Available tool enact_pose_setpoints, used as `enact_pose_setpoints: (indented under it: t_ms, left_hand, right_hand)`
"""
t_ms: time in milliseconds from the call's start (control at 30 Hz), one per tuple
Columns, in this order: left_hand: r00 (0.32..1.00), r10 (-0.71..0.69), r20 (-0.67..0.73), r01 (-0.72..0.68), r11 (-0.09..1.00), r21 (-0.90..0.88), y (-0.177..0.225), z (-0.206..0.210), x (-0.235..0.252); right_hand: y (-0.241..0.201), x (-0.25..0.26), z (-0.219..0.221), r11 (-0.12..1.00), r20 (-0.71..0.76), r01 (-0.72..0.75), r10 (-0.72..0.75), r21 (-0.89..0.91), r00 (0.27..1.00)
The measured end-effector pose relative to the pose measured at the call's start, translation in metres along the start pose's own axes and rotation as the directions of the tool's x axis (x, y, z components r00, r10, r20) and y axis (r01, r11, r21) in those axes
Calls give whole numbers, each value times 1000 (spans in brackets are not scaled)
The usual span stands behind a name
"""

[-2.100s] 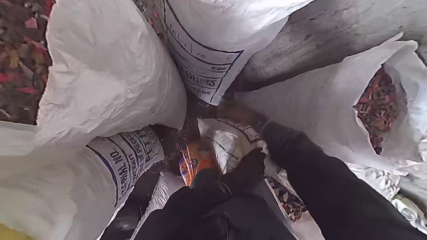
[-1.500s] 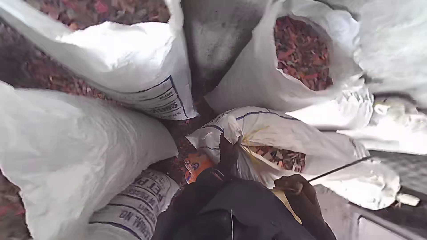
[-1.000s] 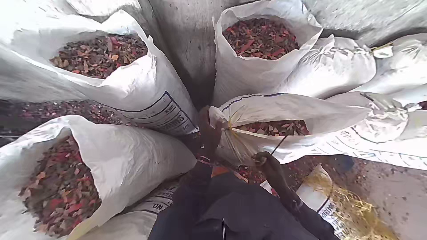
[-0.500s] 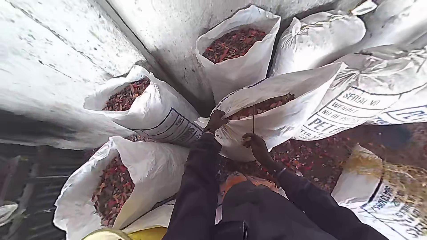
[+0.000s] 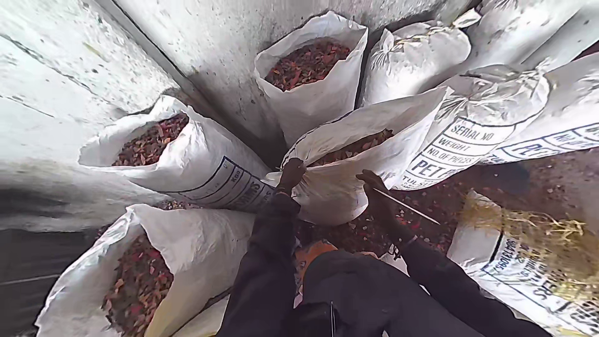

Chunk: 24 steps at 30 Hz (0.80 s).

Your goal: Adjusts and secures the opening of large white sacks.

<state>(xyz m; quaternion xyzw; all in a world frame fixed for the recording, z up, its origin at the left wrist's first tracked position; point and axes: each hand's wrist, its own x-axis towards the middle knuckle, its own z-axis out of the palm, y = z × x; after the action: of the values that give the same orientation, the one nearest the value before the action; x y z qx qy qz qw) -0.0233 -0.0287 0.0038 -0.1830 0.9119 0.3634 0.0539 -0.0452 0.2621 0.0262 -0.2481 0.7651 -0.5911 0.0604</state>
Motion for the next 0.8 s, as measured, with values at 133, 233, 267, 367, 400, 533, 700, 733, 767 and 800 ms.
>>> enact_pose_setpoints:
  t_ms: [133,233,267,367,400,533,700,733,767,800]
  left_hand:
    - [1000,-14,16,14,1000,-24,0,-3,1]
    - [999,-26,44,28,998,-51,0,-10,2]
    - [998,-34,52,37,998,-54,1,-12,2]
    - [997,-30,68,35,997,-66,-1,-13,5]
    - [997,-21,71,25,997,-66,-3,-12,6]
    - [998,32,51,-29,997,-66,-10,-11,9]
    - [1000,-12,23,15,991,-135,-7,-14,6]
    - [1000,-25,15,27,988,-149,-6,-13,5]
    - [999,-40,12,41,986,-160,-4,-13,4]
    - [998,-54,14,56,984,-169,-1,-14,3]
  right_hand:
    - [-11,27,1,991,-101,-24,10,-135,995]
    - [-13,43,0,976,-109,-200,209,89,972]
    - [-13,47,2,939,-108,-263,292,224,950]
    - [-18,55,7,786,-106,-336,449,519,887]
    - [-21,57,8,746,-98,-342,476,572,874]
    - [-24,63,12,658,-18,-242,362,713,932]
    - [-73,37,-19,479,116,-255,301,840,947]
    - [-81,22,-36,512,103,-246,292,823,951]
    - [-80,4,-56,564,113,-240,251,790,961]
    - [-73,-14,-73,628,144,-254,221,735,964]
